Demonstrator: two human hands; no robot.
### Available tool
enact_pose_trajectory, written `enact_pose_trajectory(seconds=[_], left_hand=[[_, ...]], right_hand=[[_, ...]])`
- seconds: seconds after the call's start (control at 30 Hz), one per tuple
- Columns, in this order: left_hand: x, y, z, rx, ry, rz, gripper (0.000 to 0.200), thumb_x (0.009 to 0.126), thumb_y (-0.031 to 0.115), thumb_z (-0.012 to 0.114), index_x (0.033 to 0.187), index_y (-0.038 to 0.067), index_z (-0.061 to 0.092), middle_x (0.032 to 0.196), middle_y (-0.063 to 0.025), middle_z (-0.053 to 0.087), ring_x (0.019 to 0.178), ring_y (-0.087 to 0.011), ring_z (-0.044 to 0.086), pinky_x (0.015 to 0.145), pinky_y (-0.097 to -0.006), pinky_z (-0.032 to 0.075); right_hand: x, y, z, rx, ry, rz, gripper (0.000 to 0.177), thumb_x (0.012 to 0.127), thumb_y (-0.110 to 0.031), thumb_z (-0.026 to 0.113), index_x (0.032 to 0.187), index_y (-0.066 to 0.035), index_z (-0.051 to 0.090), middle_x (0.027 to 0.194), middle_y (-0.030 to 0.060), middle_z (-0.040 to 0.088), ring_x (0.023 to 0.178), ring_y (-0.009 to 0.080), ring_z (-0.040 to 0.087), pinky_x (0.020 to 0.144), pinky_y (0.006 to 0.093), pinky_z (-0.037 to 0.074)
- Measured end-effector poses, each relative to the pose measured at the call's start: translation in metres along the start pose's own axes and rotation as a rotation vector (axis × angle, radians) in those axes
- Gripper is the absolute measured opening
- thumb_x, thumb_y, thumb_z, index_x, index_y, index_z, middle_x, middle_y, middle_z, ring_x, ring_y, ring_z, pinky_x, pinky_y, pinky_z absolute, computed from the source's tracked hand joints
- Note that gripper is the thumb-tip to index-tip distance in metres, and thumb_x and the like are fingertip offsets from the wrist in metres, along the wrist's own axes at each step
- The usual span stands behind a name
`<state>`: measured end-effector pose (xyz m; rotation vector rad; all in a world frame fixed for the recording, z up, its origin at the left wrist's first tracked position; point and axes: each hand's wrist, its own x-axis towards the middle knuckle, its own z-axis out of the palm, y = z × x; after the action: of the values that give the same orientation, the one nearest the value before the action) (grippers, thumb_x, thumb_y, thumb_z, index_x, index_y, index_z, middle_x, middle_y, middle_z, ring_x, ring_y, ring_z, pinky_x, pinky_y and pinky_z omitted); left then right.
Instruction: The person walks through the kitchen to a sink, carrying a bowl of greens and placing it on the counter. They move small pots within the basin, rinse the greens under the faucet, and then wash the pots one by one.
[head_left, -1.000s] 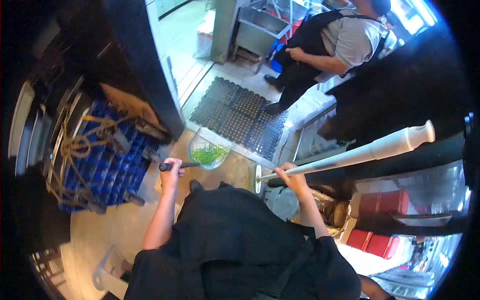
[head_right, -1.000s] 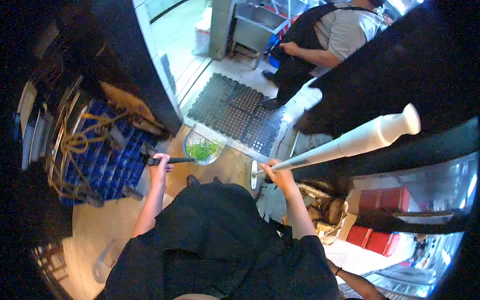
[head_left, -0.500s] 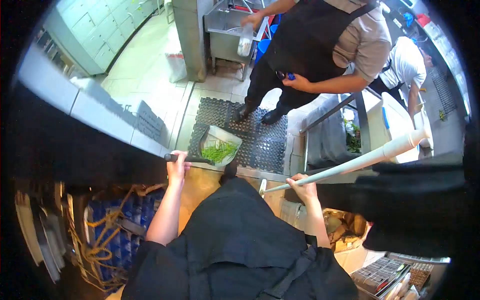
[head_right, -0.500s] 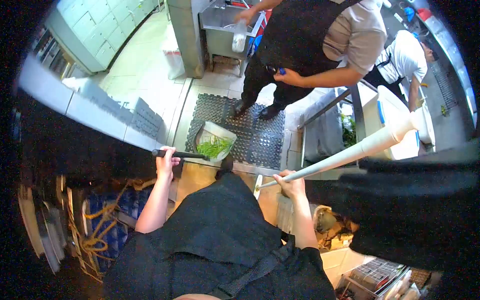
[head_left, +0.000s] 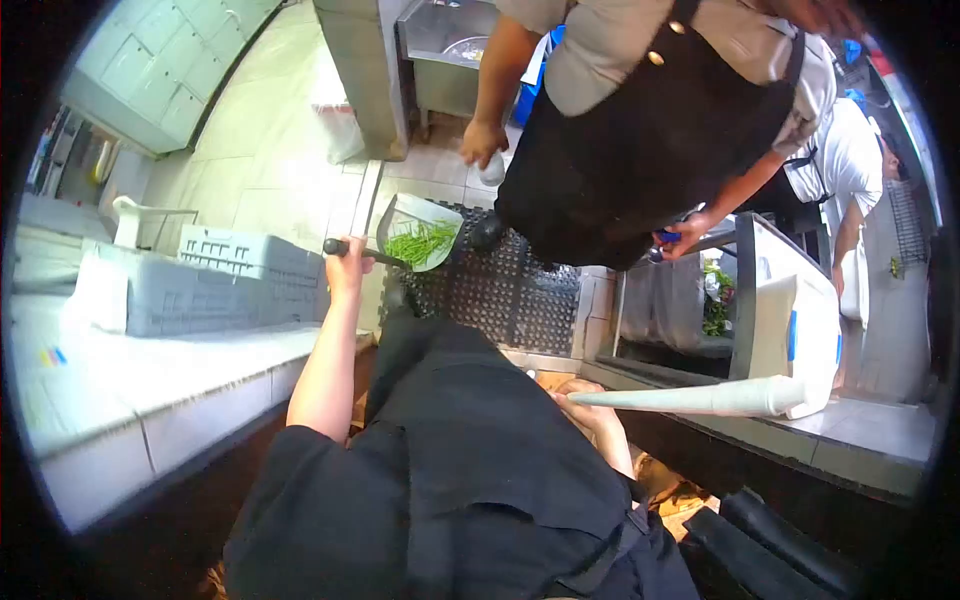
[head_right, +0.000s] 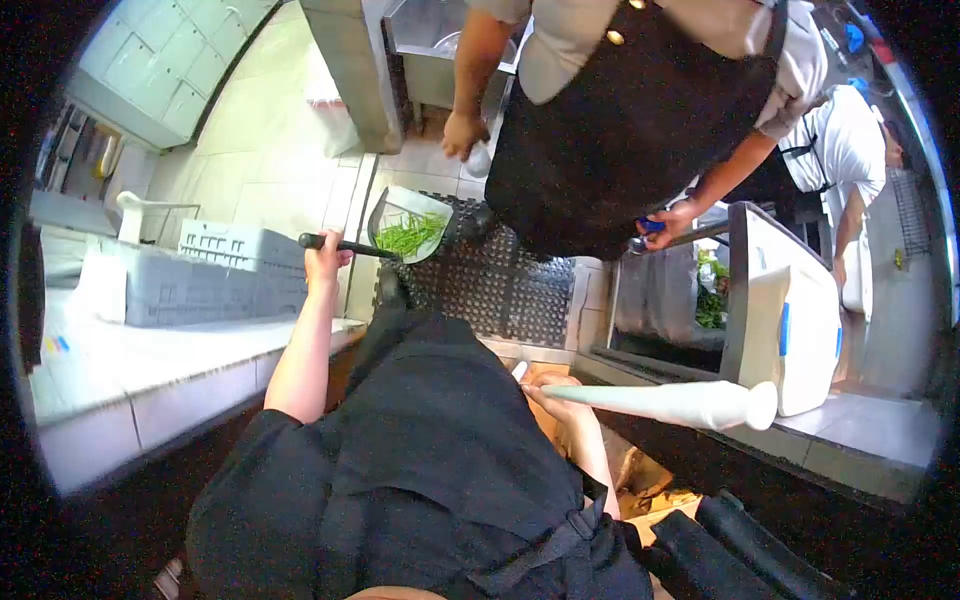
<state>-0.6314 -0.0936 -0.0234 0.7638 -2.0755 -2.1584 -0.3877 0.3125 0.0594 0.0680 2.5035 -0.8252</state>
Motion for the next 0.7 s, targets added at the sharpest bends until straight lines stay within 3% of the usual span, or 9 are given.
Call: enact_pose_trajectory(seconds=[0.13, 0.17, 0.33, 0.47, 0.57, 0.7], left_hand=[[0.098, 0.009, 0.035, 0.078, -0.043, -0.066, 0.024, 0.079, 0.026, 0.065, 0.083, 0.004, 0.057, 0.071, -0.0049, 0.056, 0.054, -0.0147, 0.059, 0.048, -0.0258, 0.047], [0.118, 0.009, 0.043, 0.116, -0.053, -0.114, 0.024, 0.079, 0.026, 0.065, 0.084, 0.004, 0.058, 0.071, -0.0050, 0.056, 0.054, -0.0150, 0.059, 0.048, -0.0261, 0.048], [0.184, 0.029, 0.083, 0.092, -0.214, -0.137, 0.041, 0.077, 0.030, 0.070, 0.105, 0.005, 0.054, 0.090, -0.0073, 0.061, 0.062, -0.0165, 0.061, 0.051, -0.0260, 0.049], [0.222, 0.024, 0.114, 0.104, -0.365, -0.247, 0.037, 0.077, 0.032, 0.071, 0.098, 0.005, 0.056, 0.089, -0.0068, 0.062, 0.062, -0.0164, 0.062, 0.052, -0.0260, 0.050], [0.240, 0.035, 0.141, 0.269, -0.355, -0.210, 0.046, 0.073, 0.043, 0.071, 0.095, 0.005, 0.057, 0.084, -0.0064, 0.062, 0.060, -0.0163, 0.062, 0.050, -0.0261, 0.050], [0.267, 0.052, 0.179, 0.564, -0.323, -0.070, 0.055, 0.072, 0.055, 0.068, 0.088, 0.004, 0.059, 0.069, -0.0065, 0.060, 0.052, -0.0171, 0.059, 0.050, -0.0286, 0.047]], right_hand=[[0.045, -0.038, 0.000, -0.022, -0.070, 0.146, 0.025, 0.082, -0.032, 0.059, 0.082, -0.009, 0.067, 0.086, 0.0105, 0.066, 0.087, 0.0274, 0.062, 0.075, 0.0373, 0.048], [0.053, -0.030, 0.010, 0.027, -0.038, 0.093, 0.023, 0.082, -0.030, 0.059, 0.084, -0.009, 0.066, 0.087, 0.0121, 0.065, 0.086, 0.0281, 0.062, 0.075, 0.0378, 0.048], [0.080, -0.085, -0.003, 0.155, 0.011, 0.363, 0.019, 0.081, -0.024, 0.061, 0.087, -0.007, 0.065, 0.086, 0.0154, 0.064, 0.085, 0.0305, 0.062, 0.074, 0.0381, 0.048], [0.094, -0.082, 0.020, 0.324, 0.122, 0.357, 0.016, 0.080, -0.020, 0.061, 0.086, -0.005, 0.064, 0.084, 0.0156, 0.064, 0.082, 0.0311, 0.062, 0.072, 0.0368, 0.047], [0.107, -0.037, 0.049, 0.603, 0.205, 0.411, 0.013, 0.079, -0.014, 0.060, 0.086, -0.004, 0.064, 0.083, 0.0162, 0.063, 0.082, 0.0312, 0.062, 0.071, 0.0358, 0.047], [0.121, -0.057, 0.045, 0.559, 0.277, 0.377, 0.013, 0.079, -0.014, 0.061, 0.086, -0.004, 0.063, 0.081, 0.0159, 0.062, 0.080, 0.0308, 0.061, 0.070, 0.0351, 0.047]])
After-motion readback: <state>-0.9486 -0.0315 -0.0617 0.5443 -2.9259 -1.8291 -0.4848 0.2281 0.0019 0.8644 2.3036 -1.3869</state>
